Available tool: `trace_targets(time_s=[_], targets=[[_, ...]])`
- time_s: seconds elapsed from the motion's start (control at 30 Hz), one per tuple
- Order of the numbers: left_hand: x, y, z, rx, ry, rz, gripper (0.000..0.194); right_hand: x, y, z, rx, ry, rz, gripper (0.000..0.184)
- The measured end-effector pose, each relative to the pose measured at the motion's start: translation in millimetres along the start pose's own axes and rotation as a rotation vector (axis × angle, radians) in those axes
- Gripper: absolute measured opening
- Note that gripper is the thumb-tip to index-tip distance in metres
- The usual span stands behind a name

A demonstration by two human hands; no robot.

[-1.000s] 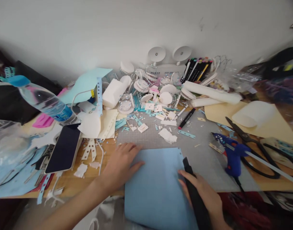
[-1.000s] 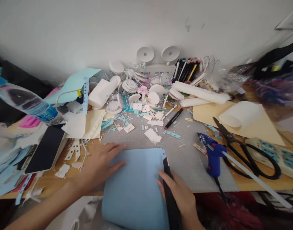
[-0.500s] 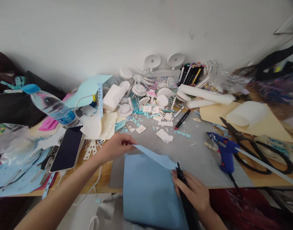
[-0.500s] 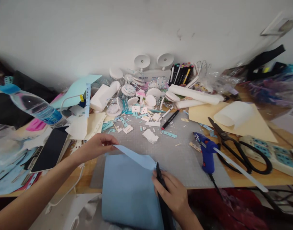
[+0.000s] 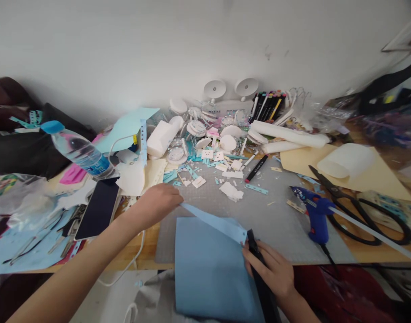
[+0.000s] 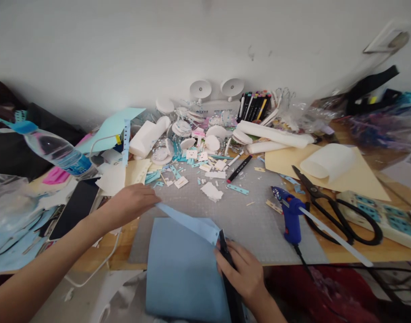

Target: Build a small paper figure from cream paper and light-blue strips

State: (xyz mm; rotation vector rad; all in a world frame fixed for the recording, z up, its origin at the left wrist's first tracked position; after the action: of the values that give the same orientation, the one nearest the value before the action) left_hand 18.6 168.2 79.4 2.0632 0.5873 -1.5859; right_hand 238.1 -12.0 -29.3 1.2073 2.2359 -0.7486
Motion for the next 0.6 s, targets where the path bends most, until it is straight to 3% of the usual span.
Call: trace_targets(time_s=[0.17,0.27,0.4,0.5,0.6], targets=[[-1.0,-13.6,1.7,0.039,-0.06,-0.083,0.021,-0.1,-0.3,-1.3,-0.031,-0.008,-0.002,0.038],[2.3,-5.1,4.4,0.034,-0.049,-0.094,0.027,-2.9,-4.0,-5.1,-0.089,0.008,0.015,0.036],[14.9,42.7,1.0,0.109,-0.027,0.014,0.053,-8.5,-9.2,-12.1,-0.107,0.027,0.005,0.041],[28.8,80.5,-16.9,0.143,0.012,0.102,0.054,-11.8,-12.6,-15.4,-0.12,0.039,-0.005,0.041],[46.6,101.3,-45.9,0.109,0.05,0.111,0.052,-13.1,-14.7,-17.1,-0.144,0.064,-0.002,0.04]])
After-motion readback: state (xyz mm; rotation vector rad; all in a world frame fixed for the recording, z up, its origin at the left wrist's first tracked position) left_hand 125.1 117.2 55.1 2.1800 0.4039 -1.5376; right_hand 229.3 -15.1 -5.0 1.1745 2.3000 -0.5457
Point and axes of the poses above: each hand's wrist, its own z-axis away from the middle knuckle, its own x-axis out of the palm, y = z × x, the point moved 7 cm from there along -z, towards the middle knuckle, and after that the axes turned 10 degrees about y, right-handed, at the moved point
